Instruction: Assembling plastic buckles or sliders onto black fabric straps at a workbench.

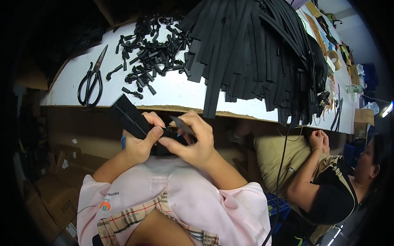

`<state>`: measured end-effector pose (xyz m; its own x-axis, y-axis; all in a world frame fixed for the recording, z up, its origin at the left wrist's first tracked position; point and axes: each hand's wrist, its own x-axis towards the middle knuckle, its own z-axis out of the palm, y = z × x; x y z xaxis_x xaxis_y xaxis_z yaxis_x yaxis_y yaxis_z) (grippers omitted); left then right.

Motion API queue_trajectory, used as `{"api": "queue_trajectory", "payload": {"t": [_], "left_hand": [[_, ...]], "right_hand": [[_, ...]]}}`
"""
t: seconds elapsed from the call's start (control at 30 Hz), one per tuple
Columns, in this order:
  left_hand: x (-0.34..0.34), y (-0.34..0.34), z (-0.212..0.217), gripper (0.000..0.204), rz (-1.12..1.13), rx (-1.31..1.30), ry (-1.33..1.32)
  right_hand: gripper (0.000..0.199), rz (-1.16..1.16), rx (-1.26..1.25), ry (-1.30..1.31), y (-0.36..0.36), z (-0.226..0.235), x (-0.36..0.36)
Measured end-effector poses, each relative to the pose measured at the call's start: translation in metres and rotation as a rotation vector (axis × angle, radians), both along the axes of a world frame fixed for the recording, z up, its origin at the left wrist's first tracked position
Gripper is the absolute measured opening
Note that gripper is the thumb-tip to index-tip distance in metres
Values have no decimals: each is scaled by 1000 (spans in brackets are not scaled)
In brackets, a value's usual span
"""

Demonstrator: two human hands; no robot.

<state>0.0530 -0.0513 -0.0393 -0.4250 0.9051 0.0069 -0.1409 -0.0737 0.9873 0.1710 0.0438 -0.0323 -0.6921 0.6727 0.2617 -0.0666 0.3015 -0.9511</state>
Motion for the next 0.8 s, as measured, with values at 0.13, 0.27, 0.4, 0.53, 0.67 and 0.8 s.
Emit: {"api": "queue_trajectory", "payload": {"t": [0.13, 0.27, 0.4, 0.53, 0.67, 0.8], "left_hand": [[7, 1, 0, 12, 147, 122, 149], [0, 3, 5, 11, 184, -49, -122], [-13, 6, 3, 16, -34, -108, -579], [-9, 4, 2, 20, -123, -127, -550], [-3, 2, 3, 23, -48, -158, -298], [4, -2, 2, 19, -81, -155, 8]], "right_hand": [[17, 231, -457, -110, 7, 12, -4], [26, 597, -567, -226, 0, -10, 8], [35, 347, -973, 206, -1, -14, 9], [25, 262, -891, 102, 3, -13, 6], [14, 124, -711, 127, -7, -15, -1], [14, -88, -721, 170, -10, -17, -6]]}}
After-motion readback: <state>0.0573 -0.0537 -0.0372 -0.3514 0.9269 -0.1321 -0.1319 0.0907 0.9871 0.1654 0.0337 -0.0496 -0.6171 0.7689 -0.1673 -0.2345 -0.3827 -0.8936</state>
